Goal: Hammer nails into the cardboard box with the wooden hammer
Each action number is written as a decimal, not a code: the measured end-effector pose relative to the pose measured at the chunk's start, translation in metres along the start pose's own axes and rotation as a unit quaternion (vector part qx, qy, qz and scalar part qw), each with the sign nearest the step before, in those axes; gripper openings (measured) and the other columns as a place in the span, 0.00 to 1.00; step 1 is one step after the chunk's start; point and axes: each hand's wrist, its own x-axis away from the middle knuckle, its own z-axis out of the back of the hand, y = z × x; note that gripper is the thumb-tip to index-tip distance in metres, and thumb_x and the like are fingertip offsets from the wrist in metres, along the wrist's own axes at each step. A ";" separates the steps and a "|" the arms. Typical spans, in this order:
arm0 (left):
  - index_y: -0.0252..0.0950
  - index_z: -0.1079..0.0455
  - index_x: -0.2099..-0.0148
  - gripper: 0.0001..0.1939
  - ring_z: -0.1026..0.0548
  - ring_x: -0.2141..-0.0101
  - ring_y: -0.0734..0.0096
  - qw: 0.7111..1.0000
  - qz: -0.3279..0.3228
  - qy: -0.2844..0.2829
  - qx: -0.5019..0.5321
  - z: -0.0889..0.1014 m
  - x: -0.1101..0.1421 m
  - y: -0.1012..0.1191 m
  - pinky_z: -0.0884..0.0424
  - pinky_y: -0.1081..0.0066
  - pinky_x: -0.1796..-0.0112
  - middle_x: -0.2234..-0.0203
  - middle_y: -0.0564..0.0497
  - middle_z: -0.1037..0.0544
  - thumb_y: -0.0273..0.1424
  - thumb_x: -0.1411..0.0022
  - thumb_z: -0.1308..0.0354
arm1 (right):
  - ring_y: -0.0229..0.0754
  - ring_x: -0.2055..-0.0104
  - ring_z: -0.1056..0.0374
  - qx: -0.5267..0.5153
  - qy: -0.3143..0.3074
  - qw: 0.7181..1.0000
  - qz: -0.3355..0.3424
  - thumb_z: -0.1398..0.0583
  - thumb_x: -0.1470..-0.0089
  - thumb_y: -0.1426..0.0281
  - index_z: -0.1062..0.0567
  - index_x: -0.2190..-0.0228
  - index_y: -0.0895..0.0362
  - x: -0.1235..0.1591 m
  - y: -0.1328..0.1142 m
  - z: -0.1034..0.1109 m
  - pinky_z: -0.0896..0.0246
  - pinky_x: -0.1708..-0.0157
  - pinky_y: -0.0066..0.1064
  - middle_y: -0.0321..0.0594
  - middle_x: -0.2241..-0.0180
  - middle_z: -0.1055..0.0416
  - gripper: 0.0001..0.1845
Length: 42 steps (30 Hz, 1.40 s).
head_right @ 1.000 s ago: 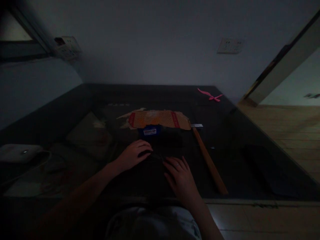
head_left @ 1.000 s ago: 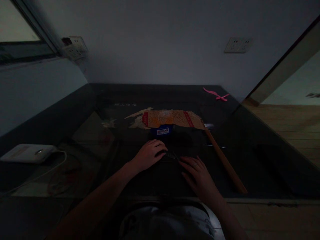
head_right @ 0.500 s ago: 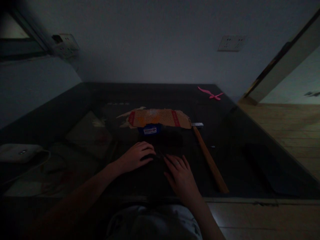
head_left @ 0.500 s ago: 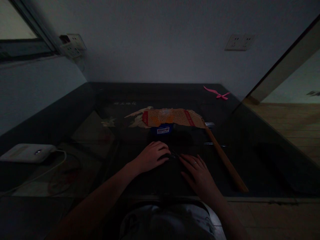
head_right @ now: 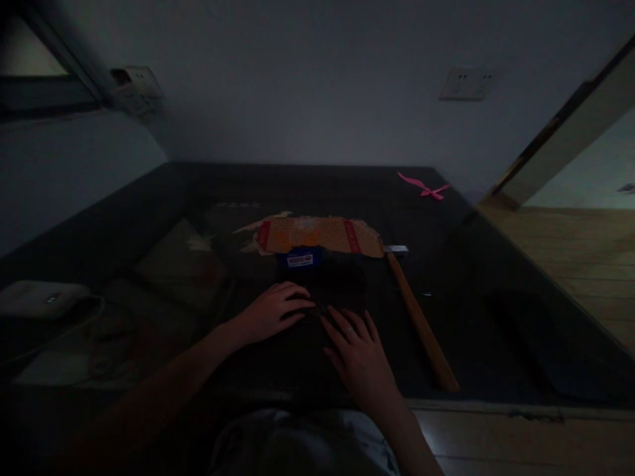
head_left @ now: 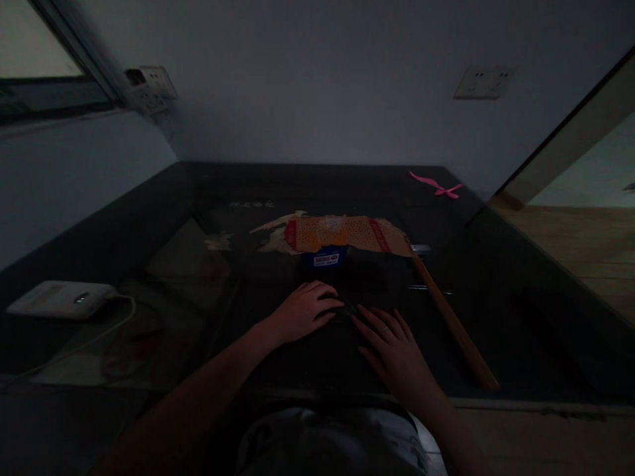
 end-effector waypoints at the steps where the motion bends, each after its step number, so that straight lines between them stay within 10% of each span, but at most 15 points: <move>1: 0.43 0.33 0.47 0.15 0.34 0.51 0.64 1.000 -0.001 0.000 0.001 0.000 0.000 0.000 0.36 0.61 0.51 0.52 0.49 0.31 0.31 0.36 0.48 | 0.51 0.41 0.45 0.005 -0.002 1.000 0.002 0.45 0.42 0.70 0.38 0.42 0.51 0.000 0.000 -0.001 0.51 0.42 0.57 0.36 0.39 0.41 0.26; 23: 0.40 0.32 0.49 0.13 0.33 0.52 0.66 1.000 0.010 0.012 0.007 0.003 0.000 0.002 0.36 0.63 0.51 0.54 0.49 0.29 0.29 0.36 0.47 | 0.50 0.41 0.43 -0.012 0.028 1.000 -0.007 0.45 0.42 0.69 0.42 0.40 0.52 0.000 0.003 -0.006 0.49 0.43 0.55 0.42 0.39 0.40 0.29; 42: 0.37 0.33 0.54 0.11 0.28 0.58 0.66 0.972 0.206 0.114 -0.011 0.005 -0.002 -0.022 0.31 0.64 0.55 0.59 0.49 0.27 0.24 0.40 0.46 | 0.52 0.43 0.39 -0.005 0.037 0.999 0.013 0.43 0.44 0.68 0.36 0.44 0.49 0.000 0.008 -0.008 0.45 0.46 0.57 0.43 0.41 0.37 0.26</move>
